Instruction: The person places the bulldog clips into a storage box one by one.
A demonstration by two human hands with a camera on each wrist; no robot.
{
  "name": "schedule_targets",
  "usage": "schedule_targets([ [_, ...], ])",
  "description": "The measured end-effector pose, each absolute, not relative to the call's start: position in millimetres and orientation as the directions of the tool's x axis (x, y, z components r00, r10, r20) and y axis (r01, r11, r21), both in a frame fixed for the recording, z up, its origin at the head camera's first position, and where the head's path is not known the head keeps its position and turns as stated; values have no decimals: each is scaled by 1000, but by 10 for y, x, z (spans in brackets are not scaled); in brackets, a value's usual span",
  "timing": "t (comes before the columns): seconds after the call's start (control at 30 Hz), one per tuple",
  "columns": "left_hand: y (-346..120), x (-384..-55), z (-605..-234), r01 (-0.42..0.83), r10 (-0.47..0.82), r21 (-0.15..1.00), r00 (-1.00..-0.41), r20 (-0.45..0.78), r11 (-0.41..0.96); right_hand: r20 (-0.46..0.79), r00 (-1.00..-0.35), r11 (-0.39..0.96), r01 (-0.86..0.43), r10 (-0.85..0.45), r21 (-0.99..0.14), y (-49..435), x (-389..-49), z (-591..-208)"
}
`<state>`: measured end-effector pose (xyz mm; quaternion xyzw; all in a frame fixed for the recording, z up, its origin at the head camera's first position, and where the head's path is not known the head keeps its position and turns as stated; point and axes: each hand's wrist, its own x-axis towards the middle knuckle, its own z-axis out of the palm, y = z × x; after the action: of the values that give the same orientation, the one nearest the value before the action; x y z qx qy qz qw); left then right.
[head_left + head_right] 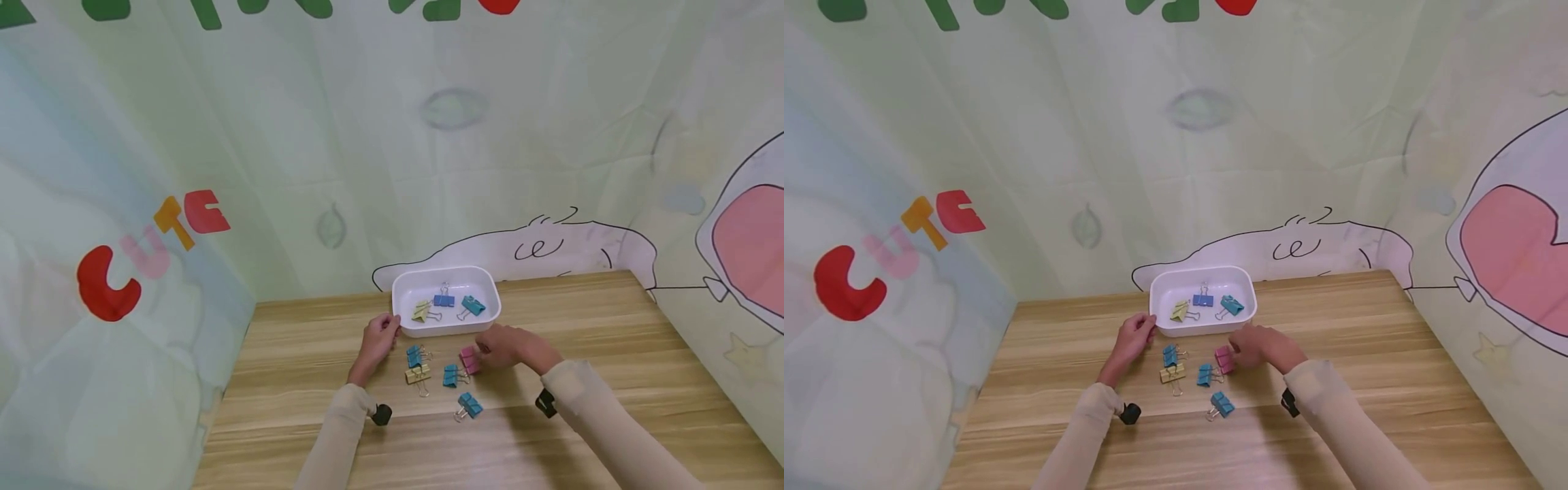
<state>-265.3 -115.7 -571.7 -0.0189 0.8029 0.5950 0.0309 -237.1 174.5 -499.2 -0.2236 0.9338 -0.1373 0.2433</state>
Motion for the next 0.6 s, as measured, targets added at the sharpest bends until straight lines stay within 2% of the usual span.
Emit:
schedule_targets([
  [0.23, -1156, -2636, -5683, -74, 7, 955, -997, -80, 288, -419, -766, 853, -316, -487, -414, 1753, -2368, -4893],
  [0.6, -1165, -2614, -5665, -70, 15, 956, -997, -77, 285, -336, -765, 824, -430, -549, -368, 1688, -2441, -4594],
])
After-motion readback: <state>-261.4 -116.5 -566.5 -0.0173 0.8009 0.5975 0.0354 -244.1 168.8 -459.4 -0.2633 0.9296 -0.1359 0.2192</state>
